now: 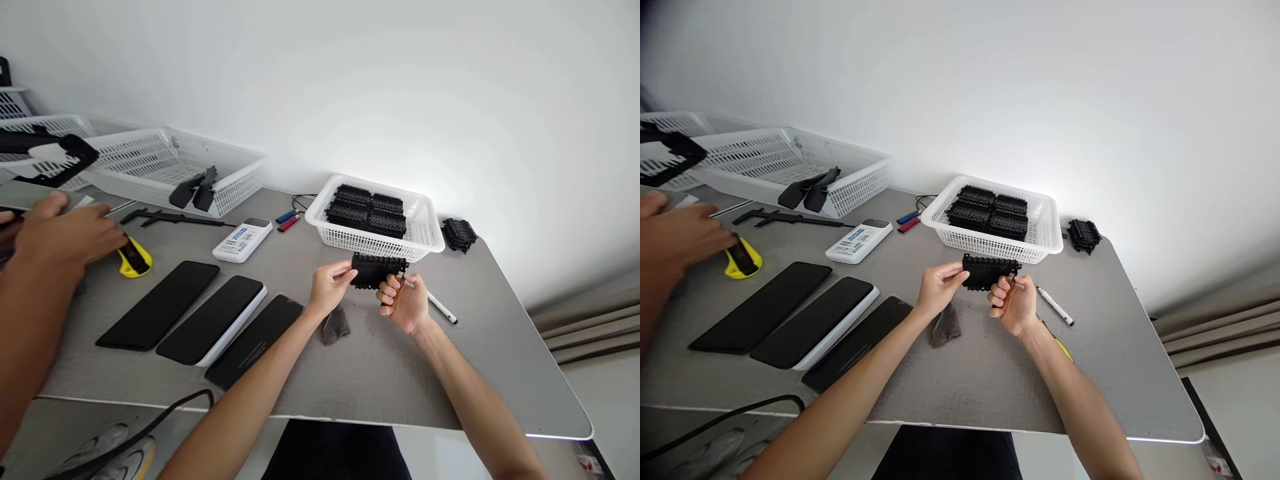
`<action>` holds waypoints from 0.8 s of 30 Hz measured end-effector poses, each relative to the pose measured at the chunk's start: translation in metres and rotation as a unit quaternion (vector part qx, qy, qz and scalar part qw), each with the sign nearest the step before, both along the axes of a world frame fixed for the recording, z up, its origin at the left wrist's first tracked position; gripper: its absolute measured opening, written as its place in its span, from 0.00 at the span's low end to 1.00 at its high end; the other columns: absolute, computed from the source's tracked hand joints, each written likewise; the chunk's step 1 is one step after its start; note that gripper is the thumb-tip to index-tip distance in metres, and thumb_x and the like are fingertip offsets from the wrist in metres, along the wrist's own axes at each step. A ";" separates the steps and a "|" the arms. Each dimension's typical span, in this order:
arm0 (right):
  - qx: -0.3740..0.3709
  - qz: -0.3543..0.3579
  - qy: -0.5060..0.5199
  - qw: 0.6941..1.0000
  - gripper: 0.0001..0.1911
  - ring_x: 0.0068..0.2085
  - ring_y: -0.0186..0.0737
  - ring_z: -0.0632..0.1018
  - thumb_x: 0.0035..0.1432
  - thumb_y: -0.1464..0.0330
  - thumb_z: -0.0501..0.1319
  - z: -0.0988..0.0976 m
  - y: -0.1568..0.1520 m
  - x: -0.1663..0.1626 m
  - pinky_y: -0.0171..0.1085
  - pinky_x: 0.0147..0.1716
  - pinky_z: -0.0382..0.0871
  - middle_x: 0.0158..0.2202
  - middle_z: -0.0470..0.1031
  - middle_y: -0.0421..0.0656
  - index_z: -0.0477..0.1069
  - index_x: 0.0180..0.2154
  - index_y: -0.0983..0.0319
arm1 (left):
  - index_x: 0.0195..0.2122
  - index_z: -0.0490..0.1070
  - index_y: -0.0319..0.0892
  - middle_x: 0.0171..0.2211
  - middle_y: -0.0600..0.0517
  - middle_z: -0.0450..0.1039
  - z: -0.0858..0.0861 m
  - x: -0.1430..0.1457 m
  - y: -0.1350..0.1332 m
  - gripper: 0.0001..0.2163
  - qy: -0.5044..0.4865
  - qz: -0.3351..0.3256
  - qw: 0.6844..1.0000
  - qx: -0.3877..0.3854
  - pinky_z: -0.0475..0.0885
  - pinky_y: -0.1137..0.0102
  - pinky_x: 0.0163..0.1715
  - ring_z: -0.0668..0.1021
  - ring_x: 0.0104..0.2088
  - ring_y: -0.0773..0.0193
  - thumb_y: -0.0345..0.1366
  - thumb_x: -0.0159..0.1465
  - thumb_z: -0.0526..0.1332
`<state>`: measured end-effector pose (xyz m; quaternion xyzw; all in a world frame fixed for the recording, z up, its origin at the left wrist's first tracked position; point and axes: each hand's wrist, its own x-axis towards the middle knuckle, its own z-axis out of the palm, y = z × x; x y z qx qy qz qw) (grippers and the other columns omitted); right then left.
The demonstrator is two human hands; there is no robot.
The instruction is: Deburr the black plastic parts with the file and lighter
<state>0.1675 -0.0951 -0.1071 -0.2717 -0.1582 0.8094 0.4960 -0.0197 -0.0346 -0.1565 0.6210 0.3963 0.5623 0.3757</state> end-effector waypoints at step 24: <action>0.007 0.115 -0.123 0.986 0.13 0.24 0.32 0.51 0.47 0.57 0.54 -0.005 -0.013 -0.033 0.31 0.20 0.41 0.23 0.50 0.35 0.53 0.25 0.58 | 0.40 0.81 0.43 0.38 0.50 0.84 0.011 0.012 -0.024 0.09 0.080 -0.043 0.995 0.044 0.82 0.63 0.38 0.85 0.36 0.55 0.37 0.64 0.62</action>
